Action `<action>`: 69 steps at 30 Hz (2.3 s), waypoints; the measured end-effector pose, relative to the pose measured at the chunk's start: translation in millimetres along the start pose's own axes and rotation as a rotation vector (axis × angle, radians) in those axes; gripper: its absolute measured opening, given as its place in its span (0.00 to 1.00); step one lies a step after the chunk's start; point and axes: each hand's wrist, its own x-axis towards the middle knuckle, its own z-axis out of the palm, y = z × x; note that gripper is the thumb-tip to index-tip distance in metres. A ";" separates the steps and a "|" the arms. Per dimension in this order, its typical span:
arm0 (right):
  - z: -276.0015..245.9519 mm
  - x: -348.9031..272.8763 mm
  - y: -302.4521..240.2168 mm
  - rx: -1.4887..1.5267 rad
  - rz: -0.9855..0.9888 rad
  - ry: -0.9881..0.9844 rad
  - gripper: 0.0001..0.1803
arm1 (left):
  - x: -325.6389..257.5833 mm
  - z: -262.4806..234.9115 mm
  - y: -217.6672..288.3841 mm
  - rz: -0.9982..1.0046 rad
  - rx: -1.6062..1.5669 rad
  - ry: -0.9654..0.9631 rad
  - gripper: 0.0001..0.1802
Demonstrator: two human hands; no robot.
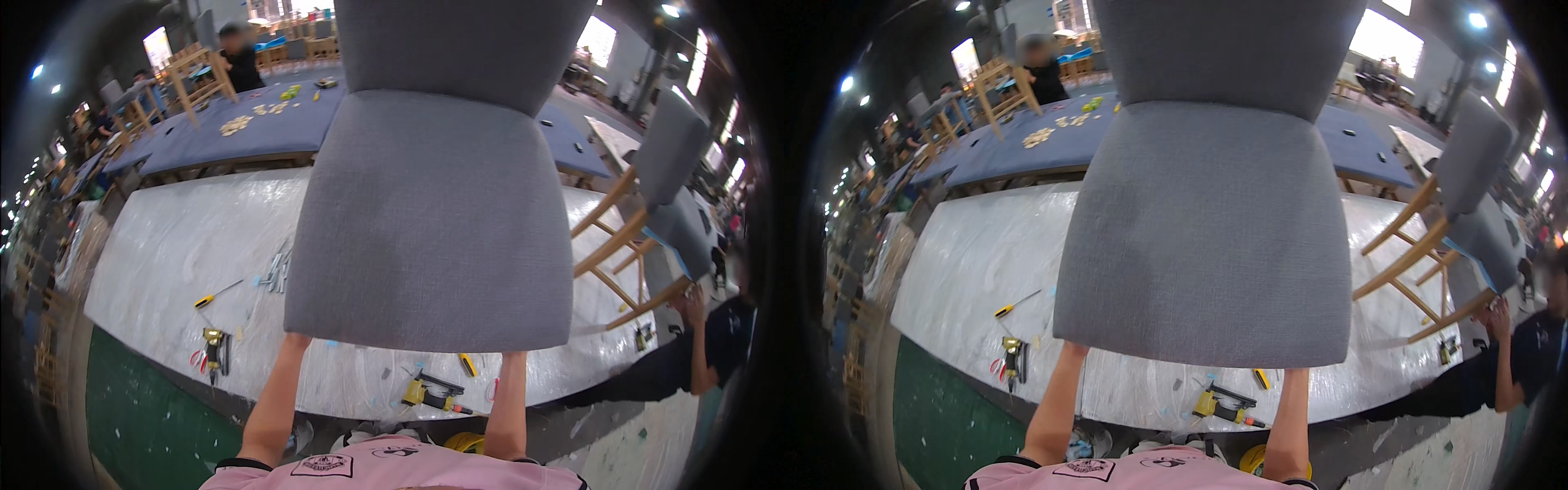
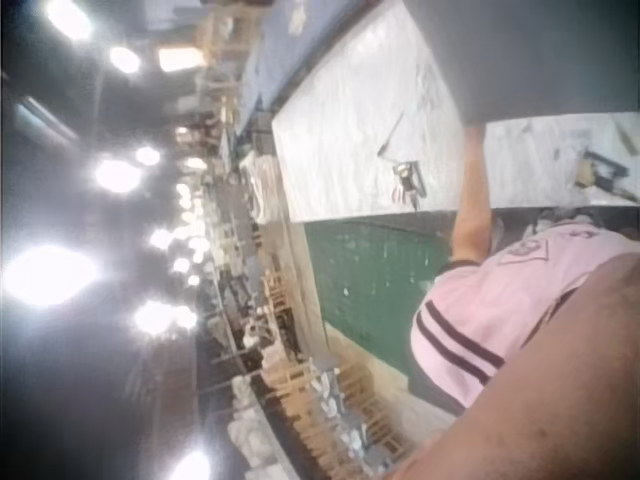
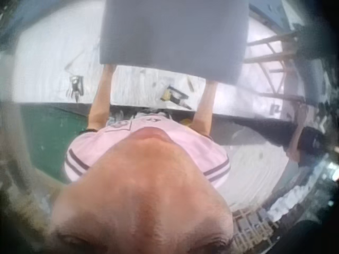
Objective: The person stretches gray fabric over a wooden chair seat, trims excess with scissors, and secures it using a staple gun and a screwdriver. The chair is flipped to show the finished upholstered seat.
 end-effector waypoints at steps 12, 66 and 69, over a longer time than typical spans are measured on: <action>214.6 -61.2 11.5 -0.582 0.072 -0.099 0.36 | 148.8 -39.7 80.5 0.214 0.334 0.111 0.31; -181.3 -97.8 150.1 -1.752 0.857 0.055 0.28 | 238.5 135.1 219.5 0.060 0.627 0.166 0.27; -207.0 -123.8 152.0 -1.769 0.842 0.110 0.24 | 249.2 128.7 206.4 0.047 0.576 0.149 0.27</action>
